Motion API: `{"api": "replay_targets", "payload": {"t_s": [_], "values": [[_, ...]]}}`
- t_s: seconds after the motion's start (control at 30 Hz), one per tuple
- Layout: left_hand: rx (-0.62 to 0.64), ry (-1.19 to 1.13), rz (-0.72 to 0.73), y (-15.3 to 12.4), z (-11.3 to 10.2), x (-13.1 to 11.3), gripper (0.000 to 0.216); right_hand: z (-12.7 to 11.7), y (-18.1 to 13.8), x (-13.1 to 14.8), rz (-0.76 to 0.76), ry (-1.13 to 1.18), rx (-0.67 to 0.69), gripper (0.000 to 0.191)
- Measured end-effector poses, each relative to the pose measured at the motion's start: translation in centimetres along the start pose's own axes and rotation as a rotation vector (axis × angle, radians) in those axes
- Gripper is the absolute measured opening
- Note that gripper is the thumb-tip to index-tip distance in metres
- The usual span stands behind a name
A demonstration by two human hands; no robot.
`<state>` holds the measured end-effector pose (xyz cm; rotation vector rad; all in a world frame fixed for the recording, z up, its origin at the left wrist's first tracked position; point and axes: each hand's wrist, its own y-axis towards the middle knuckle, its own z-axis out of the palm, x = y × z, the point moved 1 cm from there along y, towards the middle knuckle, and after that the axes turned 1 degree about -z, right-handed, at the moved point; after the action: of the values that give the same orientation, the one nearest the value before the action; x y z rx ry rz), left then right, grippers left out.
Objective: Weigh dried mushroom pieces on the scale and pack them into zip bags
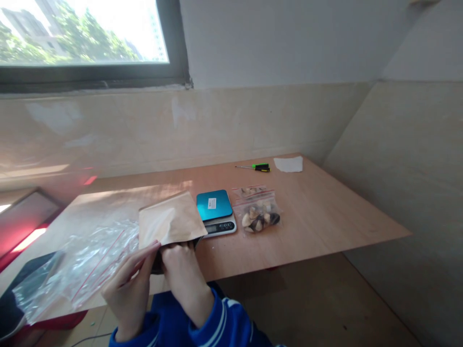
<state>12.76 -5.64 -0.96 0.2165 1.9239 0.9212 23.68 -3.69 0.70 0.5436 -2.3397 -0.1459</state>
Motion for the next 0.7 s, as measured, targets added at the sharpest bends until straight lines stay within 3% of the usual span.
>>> {"api": "replay_targets", "payload": {"t_s": [0.23, 0.43, 0.7], "values": [[0.032, -0.032, -0.076, 1.1, 0.3, -0.5, 0.015, -2.2, -1.0, -0.3, -0.043, -0.020, -0.016, 0.023], [0.076, -0.070, -0.164, 2.0, 0.5, -0.4, 0.013, -2.6, -0.6, -0.9, -0.171, -0.097, -0.091, 0.016], [0.084, -0.051, -0.310, 3.3, 0.4, -0.9, 0.012, -2.9, -0.3, -1.5, -0.349, -0.029, -0.200, 0.012]]}}
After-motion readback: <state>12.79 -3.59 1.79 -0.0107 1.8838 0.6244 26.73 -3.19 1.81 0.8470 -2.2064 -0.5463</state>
